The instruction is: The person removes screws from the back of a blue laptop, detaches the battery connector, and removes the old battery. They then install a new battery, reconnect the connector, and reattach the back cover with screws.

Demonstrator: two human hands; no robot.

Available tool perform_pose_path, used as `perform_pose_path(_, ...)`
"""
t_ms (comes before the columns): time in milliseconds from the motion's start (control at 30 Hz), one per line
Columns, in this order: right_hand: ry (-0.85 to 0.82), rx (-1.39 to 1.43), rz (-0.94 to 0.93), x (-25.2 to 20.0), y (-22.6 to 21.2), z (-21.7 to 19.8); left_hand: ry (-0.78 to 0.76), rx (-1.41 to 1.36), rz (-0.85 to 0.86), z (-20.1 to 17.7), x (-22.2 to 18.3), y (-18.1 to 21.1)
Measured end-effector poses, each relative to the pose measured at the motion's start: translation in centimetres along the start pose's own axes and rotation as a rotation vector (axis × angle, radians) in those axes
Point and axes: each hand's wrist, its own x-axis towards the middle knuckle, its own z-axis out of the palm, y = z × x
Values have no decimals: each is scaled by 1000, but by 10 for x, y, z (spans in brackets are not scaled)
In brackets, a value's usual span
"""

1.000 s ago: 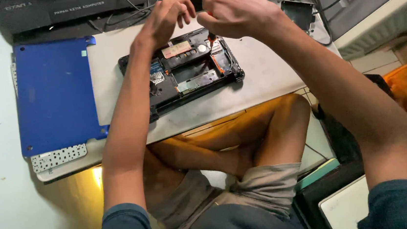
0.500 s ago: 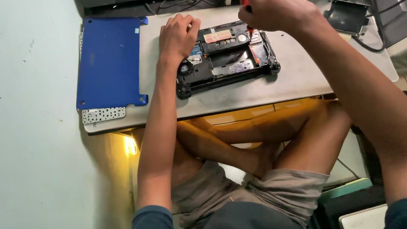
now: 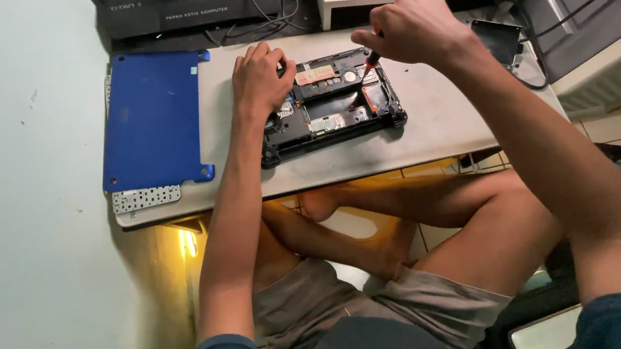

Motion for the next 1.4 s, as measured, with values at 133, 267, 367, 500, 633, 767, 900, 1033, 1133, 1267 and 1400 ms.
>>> perform_pose_path(133,-134,86,-30,-7,-4,-22,51,4,7,6,1,-3)
perform_pose_path(267,-124,72,-56,2,-5,-19,1,-3,-5,6,1,0)
perform_pose_path(367,-108,-5,-8,5,-6,-13,-26,1,-3,2,-2,2)
perform_pose_path(500,-147,225,1,-6,-7,-27,-20,25,14,3,-1,3)
perform_pose_path(633,-124,218,5,1,-11,-14,33,48,73,-3,-5,7)
perform_pose_path(767,-17,79,-7,6,-16,-10,-58,-244,237,-23,-1,34)
perform_pose_path(900,-22,260,-139,4,-15,-14,-456,-253,226,-27,33,68)
perform_pose_path(1033,97,149,-94,21,-11,17,-833,-136,20,-66,87,126)
perform_pose_path(1133,130,42,-15,20,-7,14,-786,-403,123,-1,92,109)
perform_pose_path(1267,13,272,-153,5,-3,-3,-637,-617,256,48,77,76)
perform_pose_path(1400,176,25,-103,10,-5,19,-682,-592,166,22,75,93)
